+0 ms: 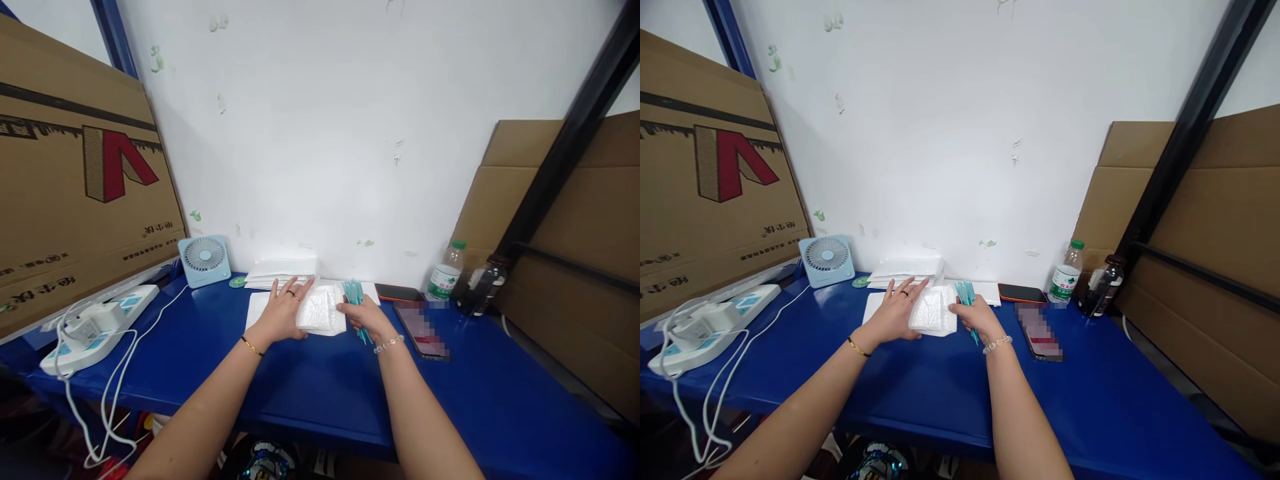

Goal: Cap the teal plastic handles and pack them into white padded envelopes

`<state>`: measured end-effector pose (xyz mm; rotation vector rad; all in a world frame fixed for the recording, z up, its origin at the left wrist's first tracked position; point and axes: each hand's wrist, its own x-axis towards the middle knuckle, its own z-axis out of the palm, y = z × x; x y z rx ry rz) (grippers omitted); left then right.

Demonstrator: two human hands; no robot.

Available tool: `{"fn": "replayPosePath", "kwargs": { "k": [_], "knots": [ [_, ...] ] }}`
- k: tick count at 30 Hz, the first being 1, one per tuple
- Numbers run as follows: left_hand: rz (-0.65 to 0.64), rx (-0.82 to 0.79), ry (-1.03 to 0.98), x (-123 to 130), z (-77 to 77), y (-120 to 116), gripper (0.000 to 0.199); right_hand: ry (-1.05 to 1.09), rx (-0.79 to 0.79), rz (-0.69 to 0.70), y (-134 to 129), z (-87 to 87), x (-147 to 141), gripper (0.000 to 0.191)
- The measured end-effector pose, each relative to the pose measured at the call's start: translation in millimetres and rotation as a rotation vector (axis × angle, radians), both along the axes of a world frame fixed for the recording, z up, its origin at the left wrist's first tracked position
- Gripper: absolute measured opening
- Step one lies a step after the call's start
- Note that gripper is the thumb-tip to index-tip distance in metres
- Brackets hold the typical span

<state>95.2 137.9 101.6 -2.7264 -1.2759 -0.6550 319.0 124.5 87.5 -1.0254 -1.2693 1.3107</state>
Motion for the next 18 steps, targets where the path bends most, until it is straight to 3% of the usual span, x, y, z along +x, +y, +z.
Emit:
{"fn": "replayPosePath", "kwargs": {
  "k": [4,7,10,13,18],
  "knots": [
    [0.057,-0.058,-0.095,6,3.5,4,0.083,0.118,0.095,-0.214,-1,10.7,8,0.020],
    [0.045,-0.117,-0.233,7,8.7,2,0.062,0.403,0.295,-0.325,-12,37.4,16,0.018],
    [-0.008,-0.204,-0.374,13,12.3,-3,0.062,0.546,0.453,-0.328,-27,72.2,16,0.023],
    [-0.095,-0.286,-0.493,23,14.9,-10,0.064,0.477,0.524,-0.335,-37,97.8,3,0.025],
    [-0.250,-0.322,-0.699,38,17.5,-20,0.065,0.369,0.561,-0.332,-36,102.4,-27,0.028]
  ]
}}
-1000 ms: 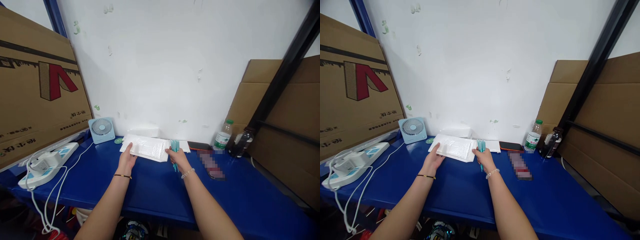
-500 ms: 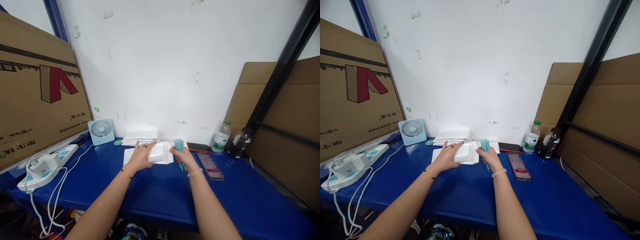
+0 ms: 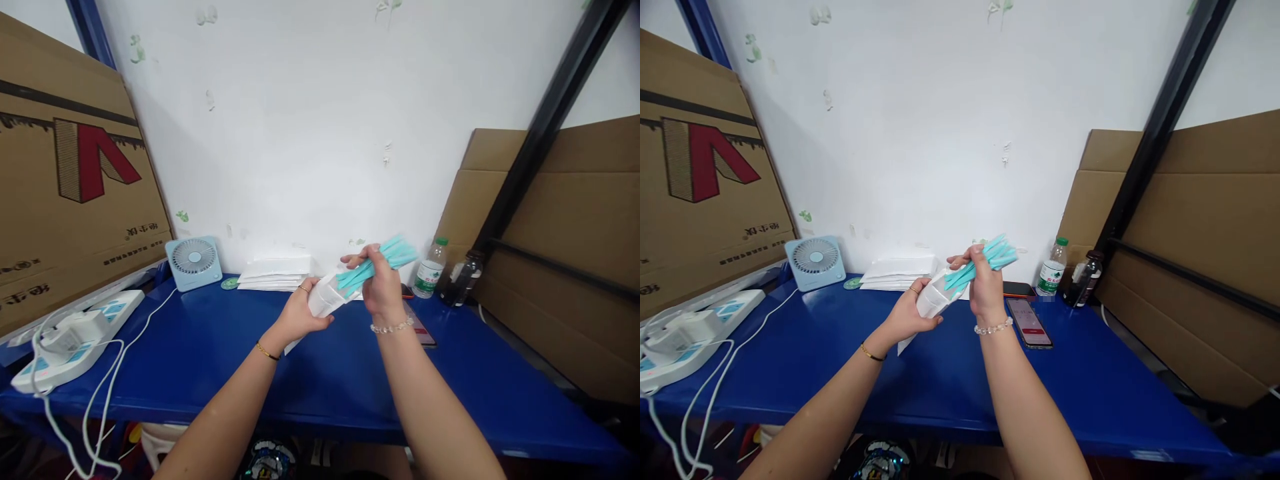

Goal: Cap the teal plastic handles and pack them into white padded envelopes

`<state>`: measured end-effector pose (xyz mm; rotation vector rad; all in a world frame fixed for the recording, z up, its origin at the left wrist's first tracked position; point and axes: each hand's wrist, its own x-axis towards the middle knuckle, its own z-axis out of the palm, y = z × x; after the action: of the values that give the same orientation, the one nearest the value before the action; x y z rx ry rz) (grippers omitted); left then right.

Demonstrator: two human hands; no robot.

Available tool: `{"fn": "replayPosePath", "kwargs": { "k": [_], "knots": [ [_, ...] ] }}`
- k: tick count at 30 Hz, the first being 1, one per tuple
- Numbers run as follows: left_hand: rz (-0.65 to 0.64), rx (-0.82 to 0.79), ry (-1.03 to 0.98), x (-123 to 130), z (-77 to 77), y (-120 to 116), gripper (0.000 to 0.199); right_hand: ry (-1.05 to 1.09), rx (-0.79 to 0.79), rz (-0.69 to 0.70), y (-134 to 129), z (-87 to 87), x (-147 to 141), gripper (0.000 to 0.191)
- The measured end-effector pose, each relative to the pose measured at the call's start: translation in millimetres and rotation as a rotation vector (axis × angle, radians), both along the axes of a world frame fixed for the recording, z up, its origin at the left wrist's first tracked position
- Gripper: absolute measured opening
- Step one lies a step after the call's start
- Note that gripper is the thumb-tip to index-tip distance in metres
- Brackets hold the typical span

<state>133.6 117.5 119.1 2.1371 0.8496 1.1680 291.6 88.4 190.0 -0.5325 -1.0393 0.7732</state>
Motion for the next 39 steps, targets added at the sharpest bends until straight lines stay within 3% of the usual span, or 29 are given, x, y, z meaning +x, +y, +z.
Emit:
{"fn": "replayPosePath", "kwargs": {
  "k": [5,10,12,15,18,22,25,27,29,33,34,37,39],
  "knots": [
    [-0.044,-0.065,-0.138,1,-5.2,-1,0.063,-0.192,-0.133,0.005,1,-5.4,-19,0.028],
    [-0.025,-0.115,-0.223,-9,-9.9,1,0.061,-0.434,-0.231,0.180,-2,5.0,-32,0.033],
    [-0.037,-0.119,-0.245,-14,-10.3,1,0.060,-0.479,-0.238,0.217,-4,10.5,-36,0.036],
    [-0.043,-0.103,-0.280,-21,-11.2,1,0.064,-0.491,-0.153,0.152,-7,14.7,-40,0.038],
    [0.021,-0.075,-0.319,-29,-13.0,4,0.077,-0.464,-0.097,0.058,-9,7.0,-44,0.052],
    [0.098,0.026,-0.305,-37,-16.8,7,0.116,-0.499,-0.125,0.017,-10,-20.2,-58,0.074],
    [0.146,0.123,-0.179,-36,-23.4,6,0.131,-0.534,-0.090,-0.060,-9,-33.9,-71,0.070],
    [0.165,0.175,-0.104,-34,-30.3,5,0.126,-0.625,-0.025,-0.155,-8,-32.7,-72,0.062],
    [0.159,0.200,-0.063,-33,-37.7,5,0.114,-0.792,0.065,-0.163,-8,-24.8,-65,0.057],
    [0.000,0.122,-0.034,-42,-42.3,11,0.088,-1.091,0.152,0.054,1,-4.9,-38,0.073],
    [-0.069,0.077,-0.014,-48,-40.0,13,0.082,-1.129,0.137,0.060,6,-1.1,-31,0.067],
    [-0.243,-0.070,0.060,-70,-27.5,23,0.065,-1.190,0.094,0.033,28,6.7,-20,0.025],
    [-0.178,-0.095,0.040,-89,-19.4,34,0.055,-1.154,0.056,0.040,48,8.6,-20,0.010]
  ]
}}
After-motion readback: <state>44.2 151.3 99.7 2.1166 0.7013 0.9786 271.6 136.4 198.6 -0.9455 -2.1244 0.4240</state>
